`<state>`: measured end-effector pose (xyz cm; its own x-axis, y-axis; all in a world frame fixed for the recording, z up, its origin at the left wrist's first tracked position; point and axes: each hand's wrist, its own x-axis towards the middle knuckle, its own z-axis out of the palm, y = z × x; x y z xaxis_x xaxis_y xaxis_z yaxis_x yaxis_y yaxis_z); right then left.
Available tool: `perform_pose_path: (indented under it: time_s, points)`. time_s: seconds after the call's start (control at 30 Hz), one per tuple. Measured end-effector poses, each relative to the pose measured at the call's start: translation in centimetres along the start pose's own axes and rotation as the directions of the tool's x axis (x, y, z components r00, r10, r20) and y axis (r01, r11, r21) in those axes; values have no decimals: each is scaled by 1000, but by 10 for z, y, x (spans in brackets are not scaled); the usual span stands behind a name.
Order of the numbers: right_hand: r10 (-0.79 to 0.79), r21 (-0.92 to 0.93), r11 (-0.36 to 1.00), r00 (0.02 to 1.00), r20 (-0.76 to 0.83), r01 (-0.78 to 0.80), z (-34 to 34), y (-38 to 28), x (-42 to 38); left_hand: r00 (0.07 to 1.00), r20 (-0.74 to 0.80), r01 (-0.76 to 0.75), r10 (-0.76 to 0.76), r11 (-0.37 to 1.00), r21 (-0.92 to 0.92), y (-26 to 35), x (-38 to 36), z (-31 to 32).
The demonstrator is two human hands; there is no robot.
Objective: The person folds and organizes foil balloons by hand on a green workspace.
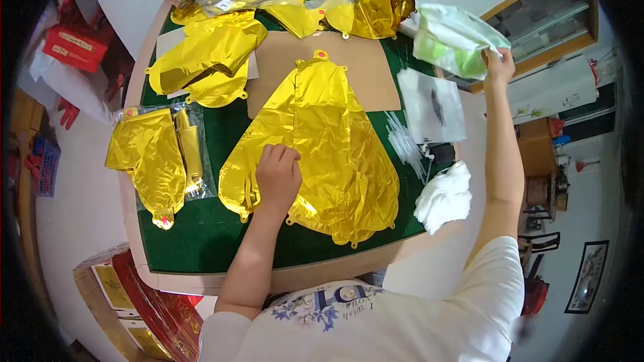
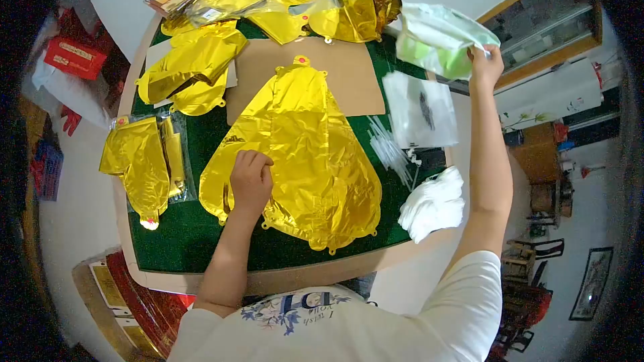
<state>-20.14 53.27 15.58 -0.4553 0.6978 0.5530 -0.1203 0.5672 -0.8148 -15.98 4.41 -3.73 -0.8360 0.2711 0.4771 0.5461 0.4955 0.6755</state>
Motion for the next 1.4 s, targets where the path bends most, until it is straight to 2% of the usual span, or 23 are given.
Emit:
perform_pose_path:
  time_s: [0.07,0.23,0.33,0.43,0.47,0.57,0.63,0.67,0.7,0.73,0.77,0.87,0.97,1.03,1.07,1.13,1.2,1.3,1.33,1.37,1.4]
  points:
    - [-3,-132,991,998,-67,-6,-10,18,0,1000,-7,-8,8,1000,10,-1,0,1]
    - [-33,-233,972,998,-59,19,3,75,7,1000,-9,4,-4,1000,6,0,2,0]
    - [85,100,992,994,-67,-78,21,98,3,1000,5,9,-9,1000,11,1,2,-1]
    - [101,118,988,995,-7,-99,28,164,14,1000,-6,3,-4,1000,-5,3,4,-1]
    - [163,246,956,986,13,-161,37,167,4,1000,-4,5,-5,1000,-3,3,4,0]
    - [206,109,973,978,1,-205,38,197,3,1000,15,8,-8,1000,-1,1,4,0]
    - [133,-5,991,991,-2,-133,34,209,10,1000,9,-1,1,1000,-1,-1,4,1]
    - [140,-128,982,990,-22,-141,32,214,12,999,36,18,-19,1000,4,-1,4,1]
    - [4,-166,986,999,41,3,27,217,14,1000,30,5,-5,1000,1,-1,6,1]
    - [75,-190,980,996,44,-65,27,194,4,1000,16,-14,14,1000,-3,0,4,1]
    - [79,-276,959,996,48,-63,28,179,1,1000,22,-7,7,1000,3,1,2,0]
    - [59,-291,955,998,6,-55,31,158,-11,1000,16,4,-3,1000,-16,0,4,1]
    - [-23,-243,970,999,-24,17,33,149,-15,1000,-10,-4,3,1000,-17,1,5,-2]
    - [-46,-340,940,985,-166,-13,31,119,-36,1000,-23,-12,12,1000,-7,-2,4,0]
    - [-52,-332,943,984,-168,-7,31,105,-50,999,-28,-16,16,1000,-6,-3,4,1]
    - [-237,-322,924,970,-62,205,30,79,-91,1000,-26,-17,17,1000,-8,-1,3,-1]
    - [-249,-242,931,960,131,275,28,56,-154,1000,-15,-10,10,1000,9,-1,3,-1]
    - [-117,-216,955,925,362,205,21,15,-262,1000,-14,-24,24,999,26,-3,2,1]
    - [-183,-190,936,872,455,295,14,9,-288,1000,-11,-23,24,999,23,-4,2,2]
    - [-172,-235,918,855,490,320,9,-13,-310,1000,-6,-21,21,1000,23,-5,1,2]
    - [-113,-216,942,849,517,257,2,-23,-328,1000,-5,-26,26,999,37,-5,1,1]
